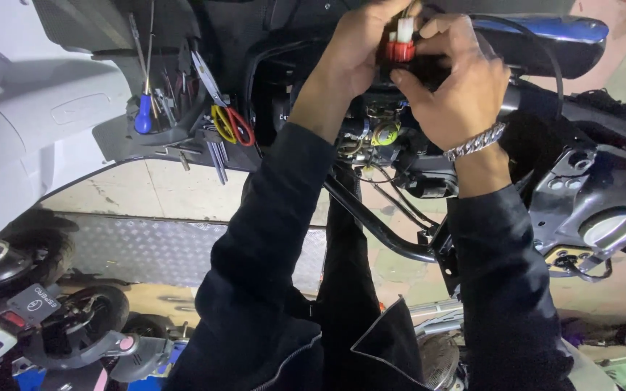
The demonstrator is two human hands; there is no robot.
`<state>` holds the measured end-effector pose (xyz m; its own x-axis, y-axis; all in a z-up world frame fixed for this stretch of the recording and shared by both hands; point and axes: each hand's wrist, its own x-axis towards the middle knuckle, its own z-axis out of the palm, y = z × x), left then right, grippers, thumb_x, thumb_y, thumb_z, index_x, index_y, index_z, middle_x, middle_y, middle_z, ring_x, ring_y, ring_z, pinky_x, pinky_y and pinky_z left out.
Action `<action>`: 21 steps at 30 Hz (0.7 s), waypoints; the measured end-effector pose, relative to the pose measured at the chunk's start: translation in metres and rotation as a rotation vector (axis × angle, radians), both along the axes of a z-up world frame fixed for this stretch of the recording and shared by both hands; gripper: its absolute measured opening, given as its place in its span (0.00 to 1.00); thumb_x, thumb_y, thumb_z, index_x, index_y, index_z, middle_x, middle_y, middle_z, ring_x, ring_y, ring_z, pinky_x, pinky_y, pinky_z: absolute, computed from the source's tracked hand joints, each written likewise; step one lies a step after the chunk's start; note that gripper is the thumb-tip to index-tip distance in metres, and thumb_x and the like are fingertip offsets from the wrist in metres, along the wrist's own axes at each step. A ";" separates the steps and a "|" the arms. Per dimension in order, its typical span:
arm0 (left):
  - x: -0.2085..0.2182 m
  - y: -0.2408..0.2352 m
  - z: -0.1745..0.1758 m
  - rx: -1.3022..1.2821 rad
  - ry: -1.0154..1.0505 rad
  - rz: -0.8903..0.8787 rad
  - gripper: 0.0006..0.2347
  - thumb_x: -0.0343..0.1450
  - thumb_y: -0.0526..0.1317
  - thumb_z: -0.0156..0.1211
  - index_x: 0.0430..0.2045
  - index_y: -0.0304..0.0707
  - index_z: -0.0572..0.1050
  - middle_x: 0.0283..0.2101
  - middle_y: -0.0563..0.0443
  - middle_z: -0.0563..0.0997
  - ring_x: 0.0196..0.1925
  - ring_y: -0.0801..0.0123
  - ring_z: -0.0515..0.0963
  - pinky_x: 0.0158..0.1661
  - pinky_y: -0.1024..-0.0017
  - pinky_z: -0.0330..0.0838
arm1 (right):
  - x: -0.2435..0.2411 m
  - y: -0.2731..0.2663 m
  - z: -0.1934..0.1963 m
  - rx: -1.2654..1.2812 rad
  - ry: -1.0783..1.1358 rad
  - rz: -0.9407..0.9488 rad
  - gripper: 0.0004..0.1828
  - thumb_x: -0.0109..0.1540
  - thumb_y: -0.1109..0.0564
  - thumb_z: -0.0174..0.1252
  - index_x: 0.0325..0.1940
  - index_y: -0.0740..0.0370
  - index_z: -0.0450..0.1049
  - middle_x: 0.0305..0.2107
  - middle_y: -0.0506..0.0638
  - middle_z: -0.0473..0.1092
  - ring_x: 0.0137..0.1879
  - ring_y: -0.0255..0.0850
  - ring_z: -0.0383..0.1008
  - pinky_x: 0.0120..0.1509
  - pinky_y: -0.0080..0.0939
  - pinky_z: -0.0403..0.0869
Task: The person picks up a pair of scissors and a small electronic component, then uses a screwdriver to strip the insulation from wires. They then move to a scooter and connect the wires to the scooter's electrical system.
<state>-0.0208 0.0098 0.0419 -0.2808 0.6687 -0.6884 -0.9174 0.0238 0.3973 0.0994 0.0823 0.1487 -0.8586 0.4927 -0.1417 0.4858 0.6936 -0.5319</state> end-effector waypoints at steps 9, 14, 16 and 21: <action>-0.017 -0.015 -0.012 -0.155 1.451 -0.365 0.13 0.67 0.55 0.64 0.28 0.47 0.74 0.25 0.59 0.80 0.32 0.67 0.80 0.35 0.67 0.71 | -0.003 -0.002 0.003 -0.037 0.007 -0.027 0.26 0.59 0.54 0.78 0.52 0.57 0.69 0.39 0.46 0.81 0.43 0.45 0.82 0.47 0.50 0.74; -0.033 -0.009 0.006 -0.174 1.416 -0.509 0.14 0.66 0.56 0.63 0.28 0.48 0.75 0.26 0.60 0.80 0.27 0.69 0.76 0.31 0.70 0.70 | -0.003 -0.001 -0.001 -0.028 0.053 -0.020 0.24 0.60 0.54 0.77 0.51 0.59 0.70 0.38 0.47 0.82 0.40 0.43 0.83 0.45 0.44 0.78; -0.047 -0.008 0.032 -0.105 1.175 -0.570 0.14 0.66 0.57 0.60 0.27 0.50 0.77 0.27 0.62 0.81 0.27 0.75 0.74 0.33 0.73 0.70 | -0.001 -0.001 -0.005 0.030 0.038 -0.006 0.25 0.60 0.52 0.79 0.50 0.61 0.71 0.38 0.47 0.82 0.40 0.44 0.82 0.45 0.50 0.76; -0.053 -0.024 0.053 0.082 0.862 -0.467 0.10 0.69 0.51 0.59 0.27 0.49 0.77 0.30 0.62 0.82 0.31 0.79 0.77 0.36 0.77 0.72 | -0.002 0.003 -0.012 0.020 0.072 -0.035 0.17 0.66 0.50 0.76 0.51 0.57 0.78 0.38 0.47 0.82 0.39 0.41 0.82 0.41 0.44 0.74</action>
<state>-0.0740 -0.0142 0.0947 -0.3602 0.8768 -0.3186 -0.2179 0.2530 0.9426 0.0969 0.0851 0.1365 -0.8481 0.5251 -0.0704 0.4714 0.6875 -0.5524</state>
